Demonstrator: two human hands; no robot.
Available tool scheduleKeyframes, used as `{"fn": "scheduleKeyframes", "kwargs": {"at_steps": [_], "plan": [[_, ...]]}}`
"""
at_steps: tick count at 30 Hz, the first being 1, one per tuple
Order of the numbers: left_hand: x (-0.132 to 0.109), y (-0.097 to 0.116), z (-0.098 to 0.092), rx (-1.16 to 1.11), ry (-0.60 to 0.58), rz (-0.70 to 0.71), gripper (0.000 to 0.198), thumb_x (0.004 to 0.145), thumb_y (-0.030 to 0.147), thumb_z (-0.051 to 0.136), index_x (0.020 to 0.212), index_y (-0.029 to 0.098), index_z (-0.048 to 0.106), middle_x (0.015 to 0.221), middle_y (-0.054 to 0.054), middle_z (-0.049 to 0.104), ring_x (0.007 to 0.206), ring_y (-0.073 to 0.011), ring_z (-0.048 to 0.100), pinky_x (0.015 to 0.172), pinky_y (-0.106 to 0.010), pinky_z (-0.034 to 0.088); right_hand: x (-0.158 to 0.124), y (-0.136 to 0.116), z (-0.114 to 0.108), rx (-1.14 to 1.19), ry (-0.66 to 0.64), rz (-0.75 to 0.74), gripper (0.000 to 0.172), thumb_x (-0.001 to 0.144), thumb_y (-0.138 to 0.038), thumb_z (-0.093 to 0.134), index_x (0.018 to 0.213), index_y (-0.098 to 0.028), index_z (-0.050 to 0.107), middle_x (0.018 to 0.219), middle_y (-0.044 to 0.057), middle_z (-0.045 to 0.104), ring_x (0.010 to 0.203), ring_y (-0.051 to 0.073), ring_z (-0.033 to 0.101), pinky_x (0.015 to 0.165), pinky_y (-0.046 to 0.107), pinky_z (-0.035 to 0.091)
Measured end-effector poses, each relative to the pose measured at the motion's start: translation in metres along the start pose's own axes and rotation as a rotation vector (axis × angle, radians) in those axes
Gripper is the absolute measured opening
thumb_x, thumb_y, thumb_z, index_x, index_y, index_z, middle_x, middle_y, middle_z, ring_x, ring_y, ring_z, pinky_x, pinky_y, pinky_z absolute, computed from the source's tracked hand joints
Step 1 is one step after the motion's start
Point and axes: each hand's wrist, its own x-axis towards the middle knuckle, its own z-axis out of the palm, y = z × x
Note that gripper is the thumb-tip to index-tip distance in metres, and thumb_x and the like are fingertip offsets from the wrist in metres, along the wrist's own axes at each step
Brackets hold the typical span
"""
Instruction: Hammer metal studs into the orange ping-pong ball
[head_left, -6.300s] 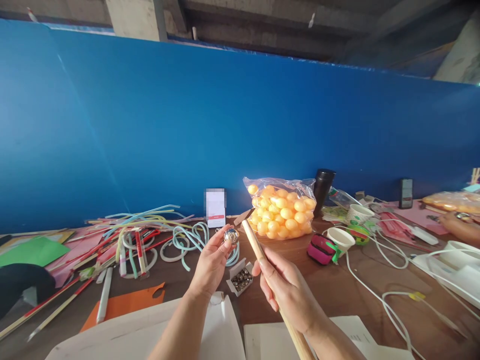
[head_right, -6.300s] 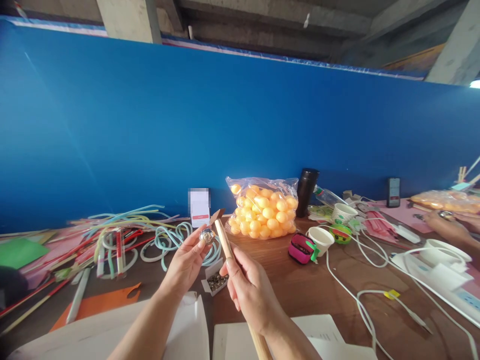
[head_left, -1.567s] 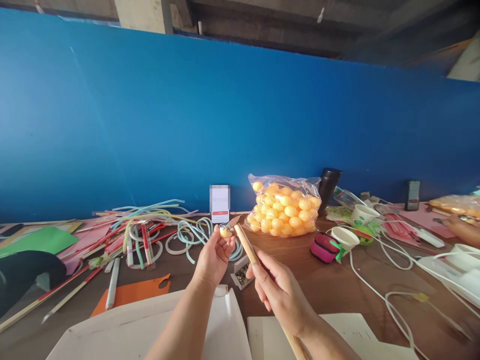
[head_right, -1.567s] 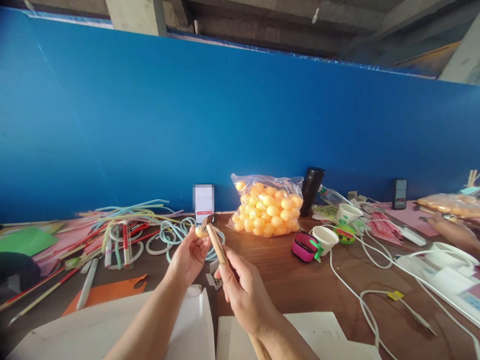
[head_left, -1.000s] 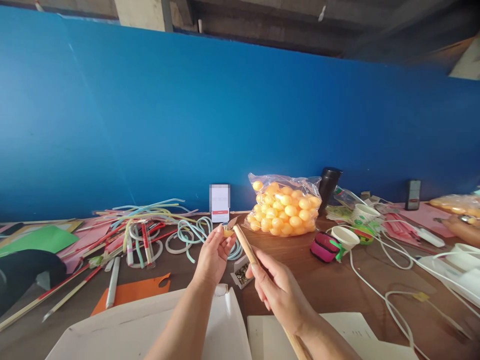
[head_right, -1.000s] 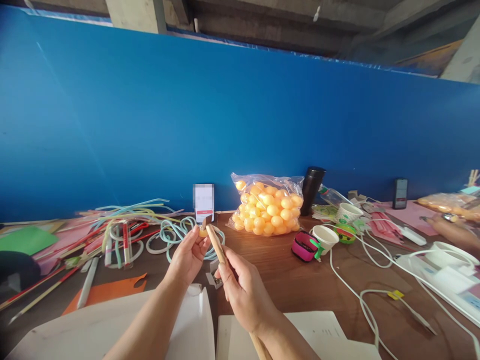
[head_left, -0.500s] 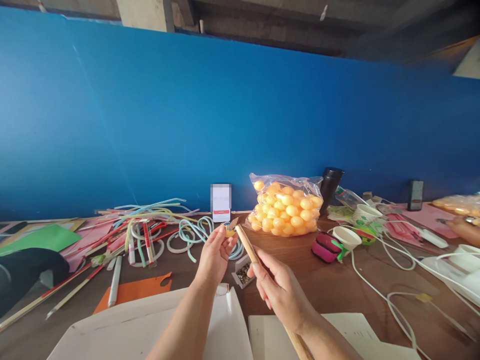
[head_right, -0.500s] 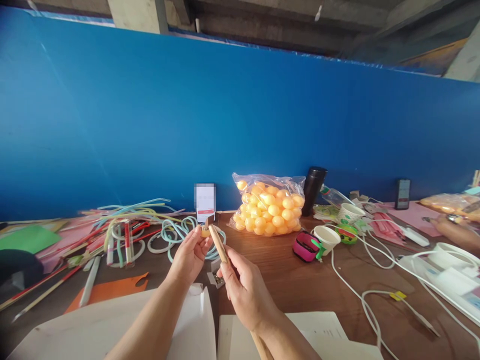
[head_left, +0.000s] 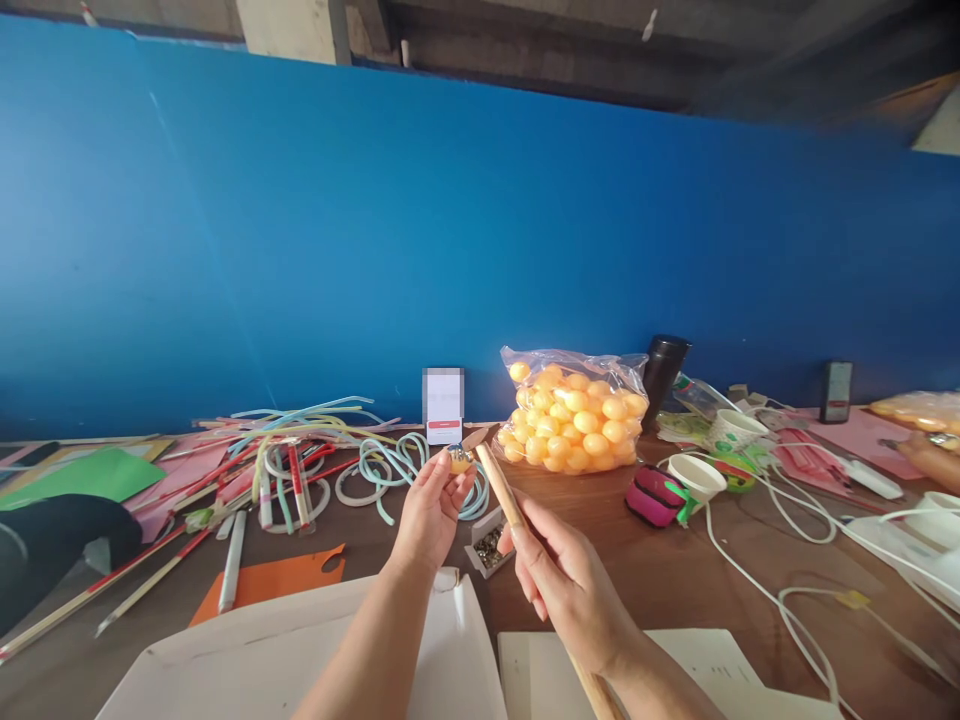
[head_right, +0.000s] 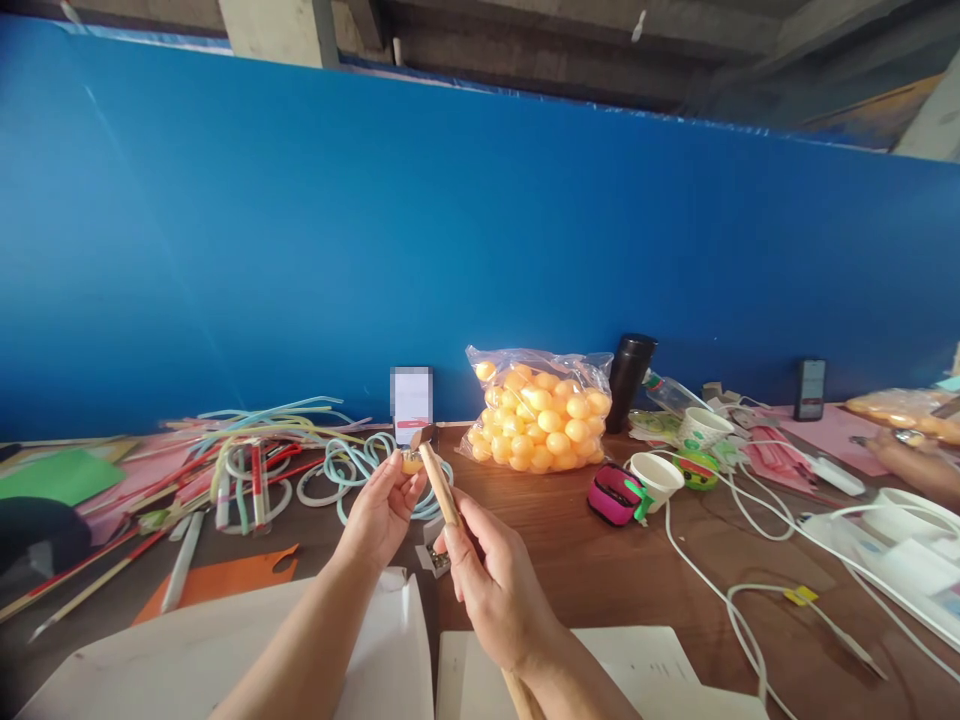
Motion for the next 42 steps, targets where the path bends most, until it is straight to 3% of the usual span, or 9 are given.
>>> {"fn": "scheduleKeyframes", "kwargs": {"at_steps": [5, 11, 17, 22, 31, 35, 42], "plan": [[0.0002, -0.0019, -0.0025, 0.005, -0.019, 0.001, 0.017, 0.078, 0.025, 0.070, 0.090, 0.014, 0.065, 0.087, -0.004, 0.070, 0.073, -0.0090, 0.066, 0.073, -0.019, 0.056, 0.0018, 0.0023, 0.0021, -0.026, -0.019, 0.025, 0.033, 0.099, -0.042, 0.041, 0.121, -0.021, 0.052, 0.080, 0.000, 0.056, 0.046, 0.007, 0.042, 0.040, 0.018, 0.039], [0.0005, -0.0021, -0.0029, 0.020, -0.009, 0.005, 0.017, 0.077, 0.026, 0.071, 0.088, 0.014, 0.065, 0.083, -0.003, 0.069, 0.073, -0.0088, 0.066, 0.073, -0.019, 0.055, 0.0017, 0.0024, 0.0020, -0.014, 0.000, 0.001, 0.031, 0.099, -0.041, 0.042, 0.120, -0.021, 0.053, 0.083, 0.001, 0.058, 0.047, 0.006, 0.042, 0.040, 0.018, 0.038], [0.0009, -0.0019, -0.0024, 0.012, 0.000, 0.003, 0.018, 0.076, 0.025, 0.072, 0.090, 0.015, 0.065, 0.082, -0.002, 0.069, 0.069, -0.0077, 0.065, 0.072, -0.019, 0.055, 0.0017, 0.0038, 0.0031, -0.014, -0.004, 0.023, 0.032, 0.099, -0.041, 0.042, 0.121, -0.021, 0.053, 0.074, -0.002, 0.055, 0.044, 0.006, 0.041, 0.039, 0.017, 0.039], [0.0009, -0.0020, -0.0018, 0.014, -0.004, 0.004, 0.019, 0.076, 0.025, 0.072, 0.090, 0.014, 0.065, 0.083, -0.003, 0.069, 0.069, -0.0079, 0.065, 0.073, -0.019, 0.055, 0.0021, 0.0043, 0.0040, -0.026, 0.006, 0.022, 0.033, 0.098, -0.042, 0.043, 0.121, -0.021, 0.054, 0.080, 0.000, 0.057, 0.045, 0.006, 0.042, 0.038, 0.017, 0.039], [-0.0006, -0.0014, 0.0001, 0.014, -0.002, -0.002, 0.019, 0.076, 0.025, 0.072, 0.091, 0.014, 0.065, 0.085, -0.004, 0.071, 0.074, -0.0104, 0.068, 0.074, -0.020, 0.055, 0.0033, 0.0007, 0.0010, -0.030, 0.036, 0.036, 0.030, 0.098, -0.042, 0.042, 0.110, -0.018, 0.056, 0.064, -0.004, 0.054, 0.042, 0.008, 0.041, 0.040, 0.021, 0.037], [-0.0010, -0.0004, 0.0000, 0.009, -0.013, -0.008, 0.021, 0.079, 0.026, 0.069, 0.094, 0.012, 0.066, 0.091, -0.007, 0.071, 0.077, -0.0118, 0.068, 0.073, -0.021, 0.056, 0.0029, 0.0000, 0.0008, -0.023, 0.046, 0.025, 0.029, 0.098, -0.043, 0.042, 0.096, -0.018, 0.057, 0.052, -0.007, 0.046, 0.041, 0.009, 0.040, 0.041, 0.021, 0.036], [-0.0012, 0.0018, 0.0012, -0.012, -0.045, -0.033, 0.019, 0.085, 0.026, 0.062, 0.095, 0.010, 0.066, 0.093, -0.011, 0.071, 0.075, -0.0122, 0.068, 0.071, -0.021, 0.057, 0.0003, -0.0030, 0.0011, 0.007, 0.075, 0.009, 0.030, 0.098, -0.044, 0.041, 0.091, -0.019, 0.056, 0.050, -0.007, 0.045, 0.041, 0.009, 0.039, 0.040, 0.019, 0.034]]}}
